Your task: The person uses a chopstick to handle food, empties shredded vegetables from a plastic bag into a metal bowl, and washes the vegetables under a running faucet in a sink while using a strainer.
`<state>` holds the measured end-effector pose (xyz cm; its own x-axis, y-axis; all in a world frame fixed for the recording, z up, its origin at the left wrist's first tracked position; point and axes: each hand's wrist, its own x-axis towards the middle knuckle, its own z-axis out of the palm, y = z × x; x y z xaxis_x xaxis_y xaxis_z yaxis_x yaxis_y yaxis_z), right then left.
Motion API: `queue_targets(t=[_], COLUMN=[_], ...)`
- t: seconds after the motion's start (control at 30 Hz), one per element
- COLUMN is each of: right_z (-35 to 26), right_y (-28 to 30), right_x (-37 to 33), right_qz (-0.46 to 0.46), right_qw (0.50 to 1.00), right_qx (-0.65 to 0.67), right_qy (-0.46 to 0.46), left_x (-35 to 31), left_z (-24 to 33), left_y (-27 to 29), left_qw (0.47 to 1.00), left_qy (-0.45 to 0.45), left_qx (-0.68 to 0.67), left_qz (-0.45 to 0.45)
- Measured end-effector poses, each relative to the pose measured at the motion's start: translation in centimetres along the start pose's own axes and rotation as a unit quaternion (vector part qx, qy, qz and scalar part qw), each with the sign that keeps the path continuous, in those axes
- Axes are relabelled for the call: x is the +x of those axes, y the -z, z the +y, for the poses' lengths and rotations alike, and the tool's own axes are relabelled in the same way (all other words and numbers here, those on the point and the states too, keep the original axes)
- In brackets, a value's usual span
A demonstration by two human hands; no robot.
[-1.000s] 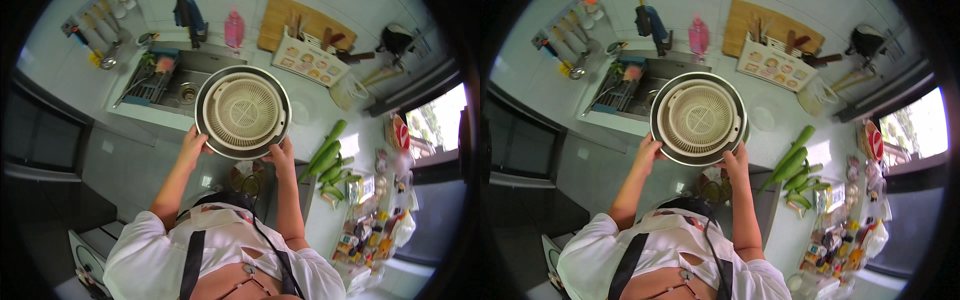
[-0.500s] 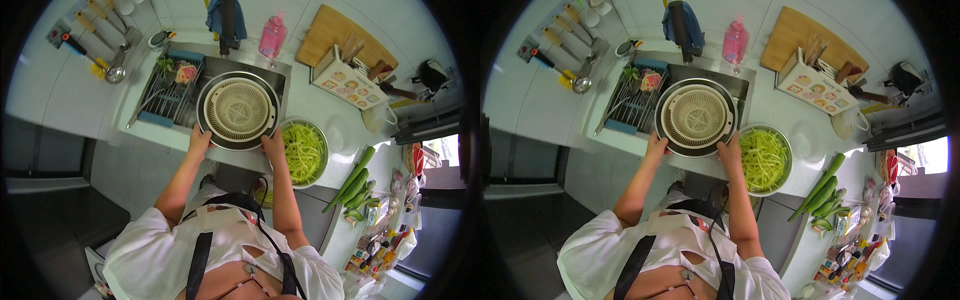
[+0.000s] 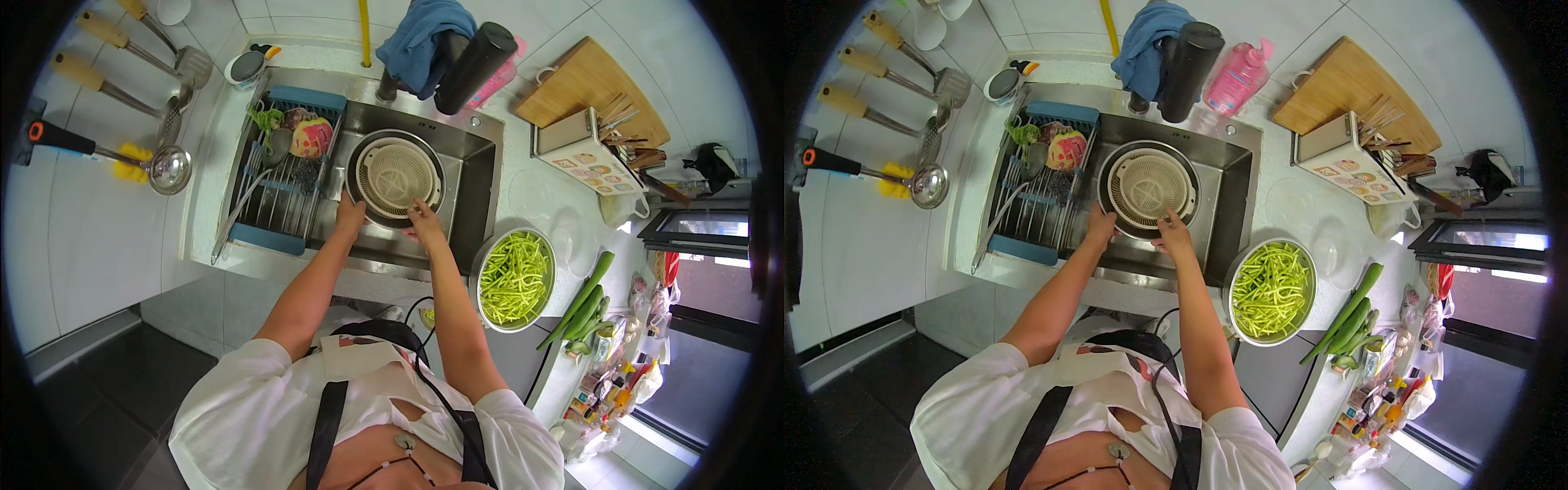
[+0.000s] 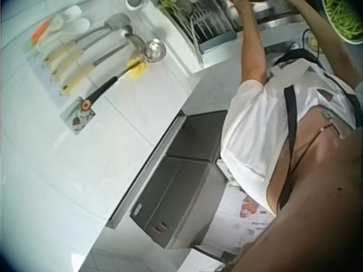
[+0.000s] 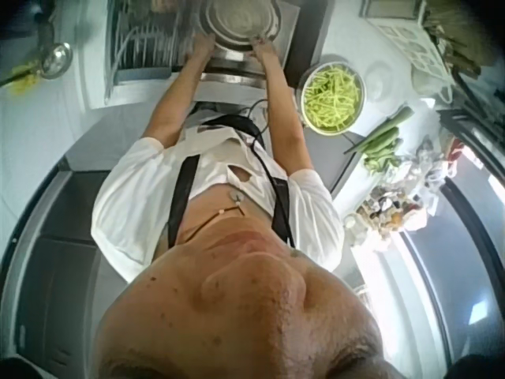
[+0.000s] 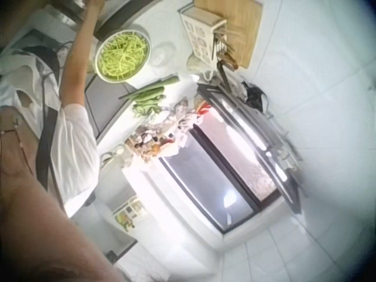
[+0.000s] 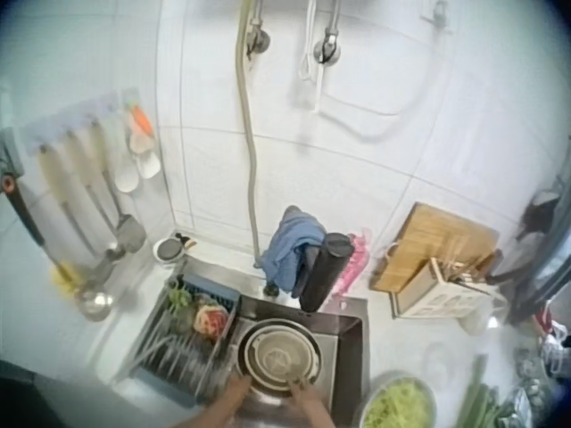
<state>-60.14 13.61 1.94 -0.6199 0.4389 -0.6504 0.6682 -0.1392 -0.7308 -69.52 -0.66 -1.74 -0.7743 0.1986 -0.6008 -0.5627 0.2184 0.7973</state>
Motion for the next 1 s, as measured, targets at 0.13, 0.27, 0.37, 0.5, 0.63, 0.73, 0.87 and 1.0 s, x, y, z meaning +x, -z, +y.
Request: queue_targets(t=[0.13,0.27,0.37,0.5,0.63,0.73,0.87,1.0], right_z=[1.7,1.5,1.3,3.3,-0.1,-0.2,-1.5,-1.8], right_y=[-1.0,-1.8,-1.9,-1.1,-1.3,-1.1,-1.2,-1.3], right_x=[3.1,3.3,3.6,4.2,0.5,-1.1,-4.2,-5.5], right_qz=[0.026,0.028,0.037,0.137,0.219,0.261,0.277,0.252], right_qw=[0.998,0.993,0.992,0.950,0.937,0.913,0.916,0.935], right_qx=[-0.037,-0.108,-0.123,-0.232,-0.211,-0.199,-0.135,0.015], right_qy=[-0.048,-0.042,-0.005,0.158,0.172,0.243,0.258,0.248], left_x=[2.0,3.3,4.3,1.8,0.7,-0.9,-1.8,-4.7], left_z=[-1.1,-2.5,-4.2,-2.3,-0.7,0.8,0.3,2.1], left_y=[0.9,1.8,1.9,1.0,1.0,0.0,-0.2,1.4], left_qw=[0.997,0.996,0.976,0.974,0.997,0.979,0.998,0.974], left_qy=[0.041,0.033,-0.161,-0.168,0.053,0.122,-0.027,-0.166], left_qx=[-0.005,0.021,0.144,0.126,-0.049,-0.145,-0.052,0.062], left_qz=[-0.066,-0.074,0.026,0.082,-0.041,-0.076,0.001,0.138])
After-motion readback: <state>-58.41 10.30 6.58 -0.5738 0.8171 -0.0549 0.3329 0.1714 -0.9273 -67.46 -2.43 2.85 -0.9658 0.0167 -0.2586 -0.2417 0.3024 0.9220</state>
